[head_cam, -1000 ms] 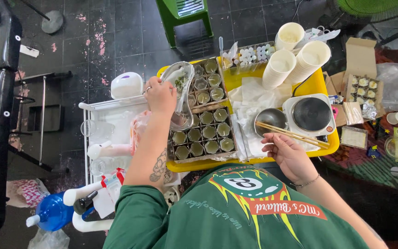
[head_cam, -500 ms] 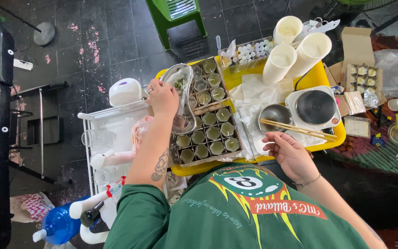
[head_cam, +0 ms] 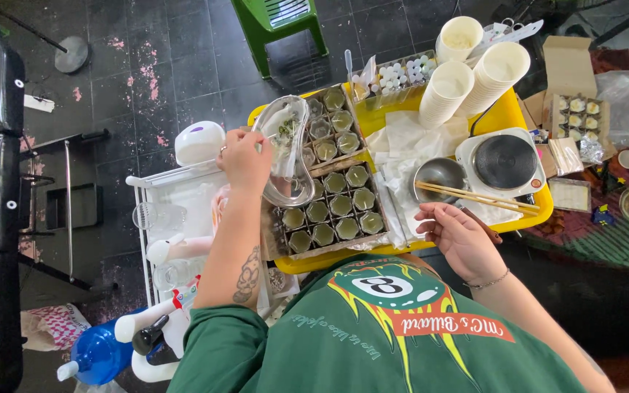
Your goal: Insert wicks into small candle tins and prepare them for pouring.
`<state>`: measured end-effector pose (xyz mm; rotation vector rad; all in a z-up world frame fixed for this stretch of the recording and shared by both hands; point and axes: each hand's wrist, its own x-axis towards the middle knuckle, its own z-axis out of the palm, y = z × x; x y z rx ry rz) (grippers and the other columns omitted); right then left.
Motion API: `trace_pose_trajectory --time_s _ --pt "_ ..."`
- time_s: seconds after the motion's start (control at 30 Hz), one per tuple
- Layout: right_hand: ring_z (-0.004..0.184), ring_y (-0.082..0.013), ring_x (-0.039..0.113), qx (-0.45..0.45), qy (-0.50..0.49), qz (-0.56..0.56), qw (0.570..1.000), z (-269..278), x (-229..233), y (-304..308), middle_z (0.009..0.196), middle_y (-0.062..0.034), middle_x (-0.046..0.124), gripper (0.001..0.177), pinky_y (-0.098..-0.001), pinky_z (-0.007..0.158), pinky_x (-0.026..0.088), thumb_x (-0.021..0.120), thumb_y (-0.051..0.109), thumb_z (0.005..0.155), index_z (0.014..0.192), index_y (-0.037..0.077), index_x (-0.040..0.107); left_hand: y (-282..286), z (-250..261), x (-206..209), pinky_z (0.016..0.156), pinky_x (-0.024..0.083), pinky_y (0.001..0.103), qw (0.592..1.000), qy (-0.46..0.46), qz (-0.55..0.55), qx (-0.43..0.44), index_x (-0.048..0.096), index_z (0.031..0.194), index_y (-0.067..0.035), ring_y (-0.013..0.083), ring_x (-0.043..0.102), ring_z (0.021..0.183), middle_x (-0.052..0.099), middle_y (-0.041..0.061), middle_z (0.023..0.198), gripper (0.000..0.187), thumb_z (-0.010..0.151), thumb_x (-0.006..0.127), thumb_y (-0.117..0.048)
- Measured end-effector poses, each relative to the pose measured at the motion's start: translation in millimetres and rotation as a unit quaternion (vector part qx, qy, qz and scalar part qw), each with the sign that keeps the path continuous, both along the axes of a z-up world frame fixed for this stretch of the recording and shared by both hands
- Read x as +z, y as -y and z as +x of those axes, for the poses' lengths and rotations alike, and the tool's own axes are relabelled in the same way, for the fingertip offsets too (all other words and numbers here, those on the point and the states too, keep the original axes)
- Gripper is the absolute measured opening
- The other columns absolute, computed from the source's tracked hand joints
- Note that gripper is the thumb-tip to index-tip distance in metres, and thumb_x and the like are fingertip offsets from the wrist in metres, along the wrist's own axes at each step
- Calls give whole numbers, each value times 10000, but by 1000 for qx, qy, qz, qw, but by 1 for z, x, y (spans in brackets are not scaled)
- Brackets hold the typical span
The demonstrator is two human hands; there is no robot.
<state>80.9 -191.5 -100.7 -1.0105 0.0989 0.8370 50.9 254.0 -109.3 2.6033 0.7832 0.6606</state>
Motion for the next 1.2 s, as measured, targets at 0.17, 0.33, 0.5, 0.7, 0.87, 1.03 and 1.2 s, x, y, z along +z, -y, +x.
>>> trace_pose_trajectory --time_s 0.17,0.33,0.5,0.7,0.87,1.03,1.2 --pt "1011 -205 605 13 0 7 1000 -4 0 -8 1151 -92 654 312 -355 921 481 484 197 1074 1270 -5 619 3 -19 19 977 347 554 999 34 41 -12 774 895 -189 282 627 1020 656 22 1106 112 891 768 -301" --pt "983 -187 615 25 3 -8 1000 -7 13 -23 1135 -83 671 305 -340 895 491 506 194 1070 1253 -8 644 10 -29 20 917 425 421 993 84 -77 -22 779 961 -163 245 644 1017 673 42 1104 166 920 783 -324" --pt "980 -113 623 98 148 -89 980 -3 39 -46 1129 -53 692 272 -275 891 493 574 172 1030 1216 14 694 43 -40 29 849 471 234 744 141 -643 -115 734 1058 -59 60 635 921 743 -33 960 183 909 724 -163" --pt "925 -122 608 132 461 -181 858 -3 117 -89 1175 -39 649 316 -272 850 494 751 143 884 1191 75 721 112 -66 66 903 445 224 657 38 -675 -335 687 1036 -44 38 562 979 645 -45 1027 100 1025 660 -141" --pt "1082 -175 622 111 547 -114 822 -7 113 -84 1183 -64 640 251 -318 966 498 802 134 870 1107 78 741 140 -71 75 861 441 242 618 -1 -689 -378 670 1006 -57 46 545 953 620 -40 1017 74 1032 657 -126" --pt "1076 -195 654 102 565 -125 809 -6 112 -65 1152 -58 664 133 -327 952 525 797 134 891 1015 93 770 166 -75 82 861 448 258 603 -3 -690 -400 672 1012 -45 54 549 974 631 -33 1031 116 1059 666 -151" --pt "1047 -228 669 59 609 -172 772 -2 125 -41 1130 -90 667 135 -332 909 533 814 124 864 987 87 770 206 -77 77 836 480 221 650 1 -693 -312 695 1124 -100 8 590 998 678 -77 1076 307 1036 549 -356"
